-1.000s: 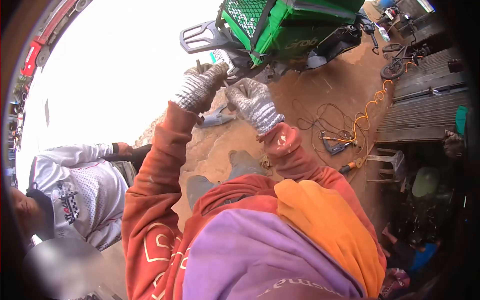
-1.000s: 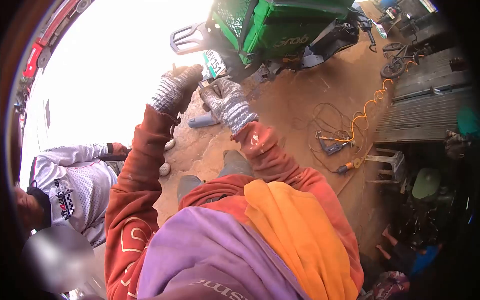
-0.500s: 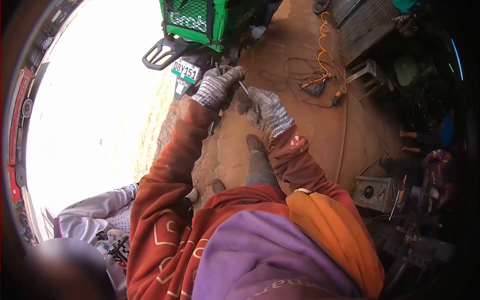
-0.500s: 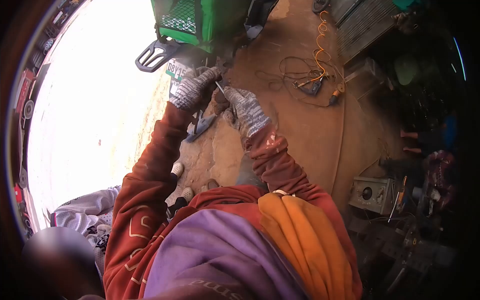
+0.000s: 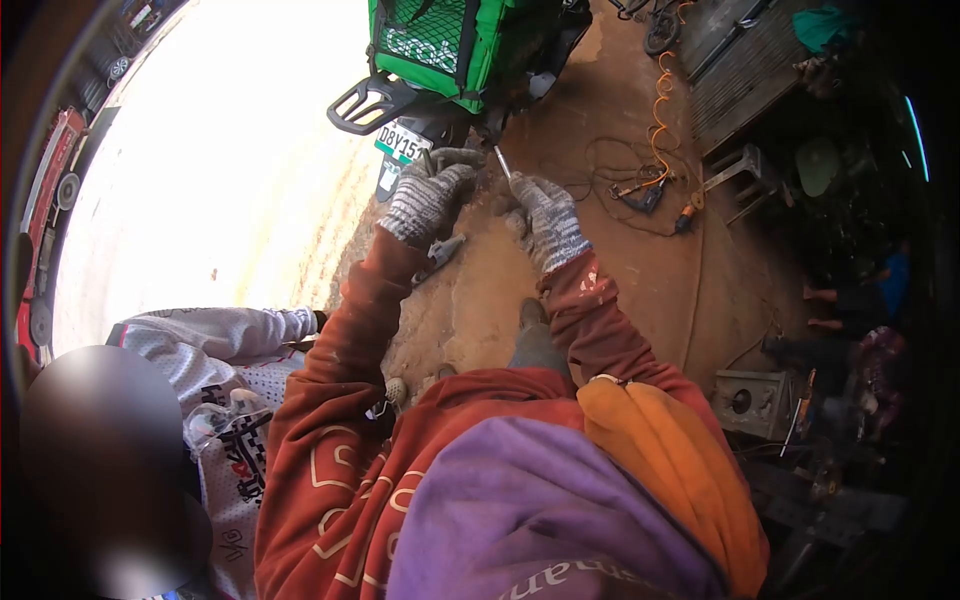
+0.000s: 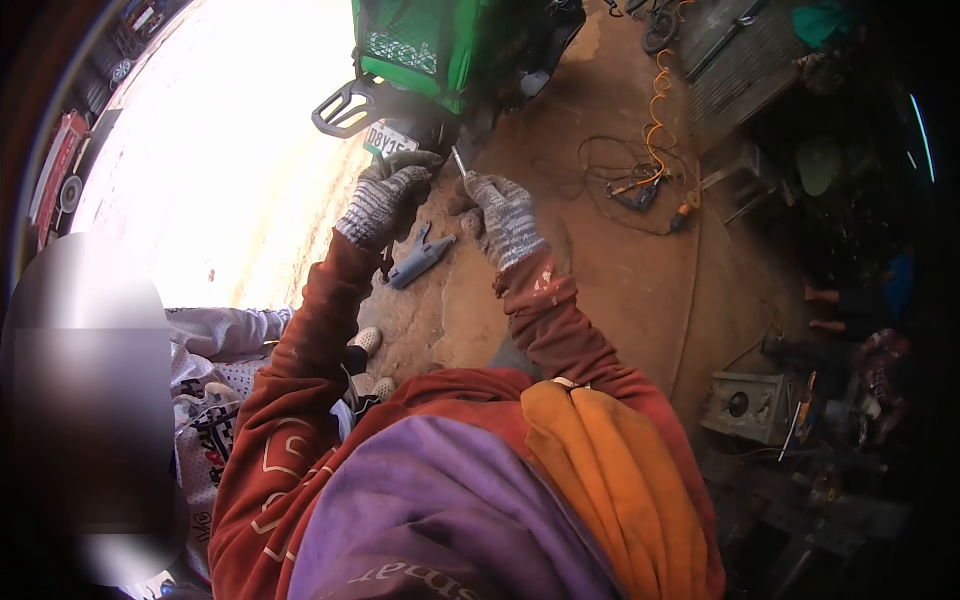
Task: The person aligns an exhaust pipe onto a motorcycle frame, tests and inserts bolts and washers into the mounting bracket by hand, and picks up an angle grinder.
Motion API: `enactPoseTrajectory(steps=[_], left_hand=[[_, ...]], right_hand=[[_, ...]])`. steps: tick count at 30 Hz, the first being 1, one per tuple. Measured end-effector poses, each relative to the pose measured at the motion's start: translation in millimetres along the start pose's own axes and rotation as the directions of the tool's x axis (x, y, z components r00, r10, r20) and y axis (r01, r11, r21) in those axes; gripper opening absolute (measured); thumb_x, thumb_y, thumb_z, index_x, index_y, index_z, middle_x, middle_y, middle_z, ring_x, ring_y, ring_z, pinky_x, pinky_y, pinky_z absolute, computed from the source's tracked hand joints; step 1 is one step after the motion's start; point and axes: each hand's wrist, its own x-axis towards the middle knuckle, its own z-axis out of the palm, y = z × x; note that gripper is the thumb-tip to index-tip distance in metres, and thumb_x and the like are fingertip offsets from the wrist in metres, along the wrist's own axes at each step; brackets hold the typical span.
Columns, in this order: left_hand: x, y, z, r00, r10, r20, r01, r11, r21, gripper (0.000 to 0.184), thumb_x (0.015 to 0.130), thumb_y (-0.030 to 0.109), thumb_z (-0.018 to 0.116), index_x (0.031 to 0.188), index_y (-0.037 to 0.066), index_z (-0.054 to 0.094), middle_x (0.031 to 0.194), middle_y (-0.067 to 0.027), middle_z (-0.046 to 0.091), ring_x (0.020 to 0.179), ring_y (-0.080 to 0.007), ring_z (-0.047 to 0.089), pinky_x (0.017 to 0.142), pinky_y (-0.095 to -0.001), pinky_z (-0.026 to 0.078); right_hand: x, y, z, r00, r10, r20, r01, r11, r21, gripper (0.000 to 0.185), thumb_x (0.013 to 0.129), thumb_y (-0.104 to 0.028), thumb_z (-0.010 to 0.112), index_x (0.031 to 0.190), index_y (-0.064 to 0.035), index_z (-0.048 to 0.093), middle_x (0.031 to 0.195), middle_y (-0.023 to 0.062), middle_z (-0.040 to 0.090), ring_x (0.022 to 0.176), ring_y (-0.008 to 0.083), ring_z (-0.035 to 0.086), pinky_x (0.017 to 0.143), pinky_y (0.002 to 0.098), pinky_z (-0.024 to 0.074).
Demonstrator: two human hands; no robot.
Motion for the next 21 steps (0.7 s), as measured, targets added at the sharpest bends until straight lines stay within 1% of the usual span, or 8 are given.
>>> enactPoseTrajectory(steps=[3,6,7,13,16,17,19,21], left_hand=[[-24.0,-5.2,13.9,0.987,0.144,0.070,-0.152,0.979,0.133,0.030,0.090,0.010,0.055,0.118,0.003,0.064,0.077,0.0038,0.058,0.064,-0.0015,0.044,0.057,-0.0177,0.037],[-40.2,-7.4,26.2,0.981,0.184,0.054,-0.191,0.967,0.167,0.031,0.088,0.007,0.053,0.117,0.003,0.065,0.078,0.0036,0.058,0.064,-0.0019,0.044,0.057,-0.0188,0.038],[-43.3,-5.5,30.6,0.982,0.187,0.036,-0.191,0.961,0.198,0.033,0.087,0.005,0.053,0.118,0.003,0.064,0.084,0.0015,0.061,0.070,-0.0052,0.050,0.064,-0.0208,0.043],[-57.2,-20.6,41.6,0.940,0.342,0.007,-0.337,0.921,0.195,0.029,0.088,0.003,0.055,0.116,0.002,0.064,0.099,-0.0040,0.066,0.087,-0.0109,0.058,0.081,-0.0248,0.048],[-57.4,-21.0,44.8,0.945,0.328,-0.023,-0.320,0.935,0.155,0.024,0.090,0.005,0.060,0.113,0.000,0.065,0.100,-0.0061,0.067,0.091,-0.0109,0.060,0.082,-0.0258,0.048],[-58.6,-20.7,46.2,0.945,0.325,-0.030,-0.317,0.936,0.155,0.024,0.090,0.005,0.060,0.113,0.000,0.065,0.100,-0.0061,0.067,0.091,-0.0109,0.060,0.082,-0.0258,0.048],[-61.8,-18.7,49.6,0.936,0.339,-0.095,-0.314,0.926,0.210,0.018,0.089,0.003,0.063,0.106,-0.002,0.067,0.092,-0.0053,0.069,0.084,-0.0077,0.061,0.076,-0.0236,0.050],[-70.5,-20.4,51.3,0.922,0.371,-0.109,-0.329,0.900,0.285,0.019,0.089,0.006,0.064,0.107,-0.001,0.066,0.095,-0.0064,0.069,0.087,-0.0095,0.061,0.078,-0.0256,0.050]], right_hand=[[-7.6,-1.2,-4.7,0.996,-0.034,0.088,0.030,0.999,0.045,0.016,0.093,-0.018,0.062,0.096,-0.0029,0.065,0.081,0.0083,0.067,0.057,0.0082,0.057,0.043,0.0205,0.0384],[-12.0,-1.7,-12.6,0.989,-0.029,0.144,0.013,0.994,0.110,0.017,0.094,-0.018,0.060,0.099,-0.0025,0.065,0.080,0.0070,0.066,0.062,0.0087,0.059,0.044,0.0194,0.0393],[-14.8,-3.6,-12.9,0.988,-0.024,0.151,0.008,0.994,0.105,0.017,0.094,-0.018,0.060,0.099,-0.0025,0.065,0.080,0.0070,0.066,0.062,0.0087,0.059,0.044,0.0194,0.0393],[-45.7,-2.3,-12.7,0.988,0.019,0.156,-0.040,0.990,0.136,0.016,0.093,-0.017,0.061,0.101,-0.0035,0.065,0.077,0.0054,0.065,0.060,0.0085,0.058,0.046,0.0190,0.0445],[-53.2,-3.1,-14.6,0.984,0.033,0.177,-0.060,0.987,0.147,0.015,0.093,-0.018,0.061,0.099,-0.0050,0.066,0.077,0.0032,0.064,0.055,0.0074,0.056,0.044,0.0189,0.0446],[-54.8,-2.8,-16.1,0.984,0.033,0.177,-0.047,0.996,0.077,0.018,0.094,-0.022,0.059,0.099,-0.0049,0.064,0.073,0.0049,0.063,0.049,0.0075,0.053,0.041,0.0188,0.0401],[-57.2,-1.8,-17.4,0.983,0.033,0.178,-0.035,0.999,0.005,0.022,0.095,-0.026,0.057,0.098,-0.0048,0.063,0.070,0.0066,0.062,0.044,0.0077,0.049,0.037,0.0188,0.0355],[-63.8,-0.9,-15.6,0.984,0.040,0.174,-0.036,0.999,-0.029,0.023,0.095,-0.028,0.057,0.096,-0.0052,0.062,0.068,0.0058,0.061,0.043,0.0076,0.048,0.037,0.0191,0.0337]])
